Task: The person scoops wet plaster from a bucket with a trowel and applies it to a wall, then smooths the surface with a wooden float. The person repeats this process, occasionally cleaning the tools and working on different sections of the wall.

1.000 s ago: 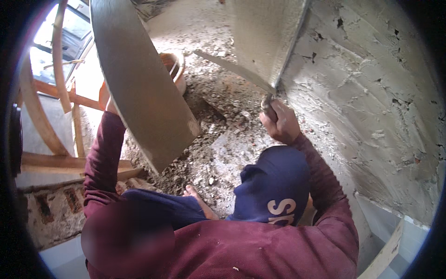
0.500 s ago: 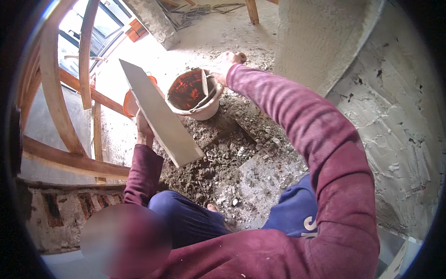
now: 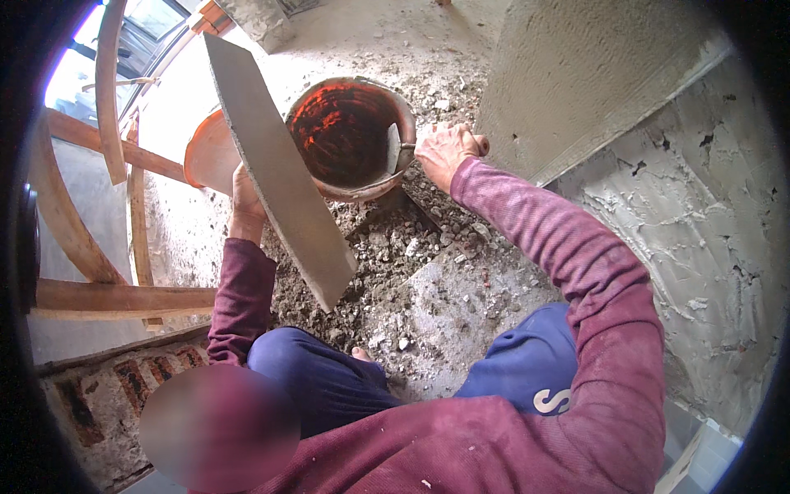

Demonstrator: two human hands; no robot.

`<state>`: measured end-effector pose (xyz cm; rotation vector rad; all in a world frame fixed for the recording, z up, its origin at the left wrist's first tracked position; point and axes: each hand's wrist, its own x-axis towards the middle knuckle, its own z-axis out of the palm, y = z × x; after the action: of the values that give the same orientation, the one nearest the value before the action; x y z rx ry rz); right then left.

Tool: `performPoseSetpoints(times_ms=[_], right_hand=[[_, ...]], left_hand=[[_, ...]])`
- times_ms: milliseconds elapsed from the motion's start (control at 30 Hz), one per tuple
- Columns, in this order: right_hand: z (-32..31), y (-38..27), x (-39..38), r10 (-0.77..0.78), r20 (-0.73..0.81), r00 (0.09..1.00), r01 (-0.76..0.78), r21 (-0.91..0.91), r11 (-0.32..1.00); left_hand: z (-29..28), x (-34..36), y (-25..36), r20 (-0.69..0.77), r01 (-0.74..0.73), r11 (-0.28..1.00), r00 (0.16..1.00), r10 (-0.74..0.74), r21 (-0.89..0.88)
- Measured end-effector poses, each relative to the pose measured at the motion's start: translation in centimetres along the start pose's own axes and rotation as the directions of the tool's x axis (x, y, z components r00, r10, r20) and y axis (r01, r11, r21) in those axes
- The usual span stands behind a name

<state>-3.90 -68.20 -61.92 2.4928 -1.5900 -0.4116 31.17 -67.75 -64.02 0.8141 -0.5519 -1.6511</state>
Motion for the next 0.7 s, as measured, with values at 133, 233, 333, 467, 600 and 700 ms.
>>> performPoseSetpoints(times_ms=[133,233,333,467,600,700], right_hand=[[1.2,0.1,-1.6,0.012,0.042,0.999,-0.016,0.085,0.996],[3.4,1.1,-2.6,-0.016,-0.025,1.0,0.018,0.096,0.995],[4.2,1.2,-3.3,-0.065,-0.116,0.991,0.073,0.065,0.995],[4.2,1.4,-2.8,-0.028,-0.226,0.974,0.046,0.074,0.996],[4.5,2.1,0.5,0.022,-0.317,0.948,-0.008,0.044,0.999],[5.5,1.7,1.7,-0.042,-0.33,0.943,0.043,-0.003,0.999]], left_hand=[[0.1,-0.9,-0.7,0.083,-0.014,0.995,0.996,0.022,-0.094],[-0.2,-2.1,-1.5,0.105,-0.012,0.995,0.994,0.023,-0.103],[-0.3,-2.6,-2.0,0.093,0.012,0.997,0.996,-0.004,-0.077],[0.1,-2.2,-3.0,0.091,0.05,0.997,0.995,-0.045,-0.054],[0.9,-1.1,-3.6,0.096,0.069,0.997,0.993,-0.066,-0.026],[1.4,-1.0,-3.6,0.093,0.073,0.997,0.993,-0.072,-0.01]])
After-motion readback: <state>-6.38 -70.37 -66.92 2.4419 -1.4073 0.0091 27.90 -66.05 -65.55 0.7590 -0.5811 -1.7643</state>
